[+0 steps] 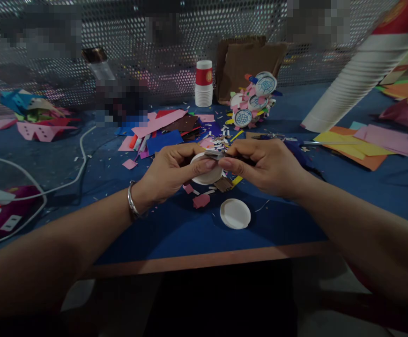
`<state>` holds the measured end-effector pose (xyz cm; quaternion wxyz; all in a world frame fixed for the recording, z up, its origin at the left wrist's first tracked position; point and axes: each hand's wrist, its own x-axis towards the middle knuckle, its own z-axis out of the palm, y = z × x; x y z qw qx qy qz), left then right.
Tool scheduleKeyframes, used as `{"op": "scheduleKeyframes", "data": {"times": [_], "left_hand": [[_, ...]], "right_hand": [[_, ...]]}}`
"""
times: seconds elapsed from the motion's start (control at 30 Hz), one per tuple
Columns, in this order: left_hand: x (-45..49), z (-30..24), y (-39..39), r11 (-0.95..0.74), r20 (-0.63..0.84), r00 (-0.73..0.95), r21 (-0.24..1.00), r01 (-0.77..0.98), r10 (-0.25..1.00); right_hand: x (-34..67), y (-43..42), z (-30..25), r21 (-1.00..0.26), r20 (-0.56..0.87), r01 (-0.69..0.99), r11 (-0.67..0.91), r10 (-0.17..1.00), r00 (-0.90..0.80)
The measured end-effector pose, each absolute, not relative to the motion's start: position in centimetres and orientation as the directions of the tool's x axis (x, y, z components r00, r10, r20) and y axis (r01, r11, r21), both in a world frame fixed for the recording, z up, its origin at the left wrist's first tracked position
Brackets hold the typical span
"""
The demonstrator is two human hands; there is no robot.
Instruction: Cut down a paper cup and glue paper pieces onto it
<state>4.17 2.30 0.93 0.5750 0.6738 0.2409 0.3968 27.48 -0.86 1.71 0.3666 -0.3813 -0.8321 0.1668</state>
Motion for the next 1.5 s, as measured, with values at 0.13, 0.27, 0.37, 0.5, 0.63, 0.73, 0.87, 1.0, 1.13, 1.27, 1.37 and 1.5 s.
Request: {"op": "scheduleKeyframes", "data": {"times": [0.13,0.27,0.37,0.5,0.63,0.73,0.87,1.0,1.13,1.27,1.37,1.5], "left_hand": [[3.9,1.1,2.4,-0.202,0.237,0.595,0.971,-0.127,0.768],[3.7,1.3,2.6,-0.191,0.224,0.619,0.974,-0.121,0.753],[3.6,1.3,2.6,-0.180,0.206,0.634,0.978,-0.107,0.746],[3.4,1.3,2.7,-0.155,0.170,0.635,0.985,-0.079,0.754],[3.4,1.5,2.6,-0.088,0.114,0.640,0.993,-0.073,0.760],[3.6,1.8,2.3,-0.012,0.050,0.618,0.998,-0.064,0.785],[3.7,2.0,1.8,0.020,0.006,0.581,0.999,-0.038,0.814],[3.6,1.8,1.8,0.025,-0.016,0.563,1.000,-0.009,0.826],[3.7,1.8,2.0,0.064,-0.034,0.569,0.997,-0.032,0.822],[4.0,1.9,2.0,0.052,0.016,0.601,0.994,-0.096,0.799],[4.0,1.9,2.1,0.010,0.040,0.599,0.997,-0.080,0.800],[3.8,1.7,2.2,-0.028,0.041,0.586,0.999,-0.031,0.809]], "right_hand": [[27.5,-0.9,1.8,-0.557,0.473,0.522,0.646,0.763,-0.440],[27.5,-0.8,1.9,-0.574,0.437,0.519,0.633,0.773,-0.460],[27.6,-0.6,2.0,-0.608,0.418,0.492,0.623,0.779,-0.468],[27.6,-0.4,2.0,-0.648,0.401,0.458,0.608,0.784,-0.474],[27.7,-0.2,2.2,-0.652,0.368,0.461,0.602,0.783,-0.502],[27.8,-0.1,2.3,-0.658,0.359,0.466,0.591,0.791,-0.496],[27.8,-0.1,2.4,-0.654,0.380,0.469,0.594,0.793,-0.476],[27.8,-0.1,2.3,-0.643,0.379,0.485,0.592,0.797,-0.470],[27.8,-0.2,2.2,-0.636,0.352,0.506,0.582,0.803,-0.481],[27.8,-0.3,2.2,-0.630,0.365,0.508,0.587,0.802,-0.473],[27.8,-0.3,2.2,-0.621,0.363,0.517,0.590,0.800,-0.477],[27.8,-0.5,2.4,-0.611,0.364,0.527,0.591,0.800,-0.477]]}}
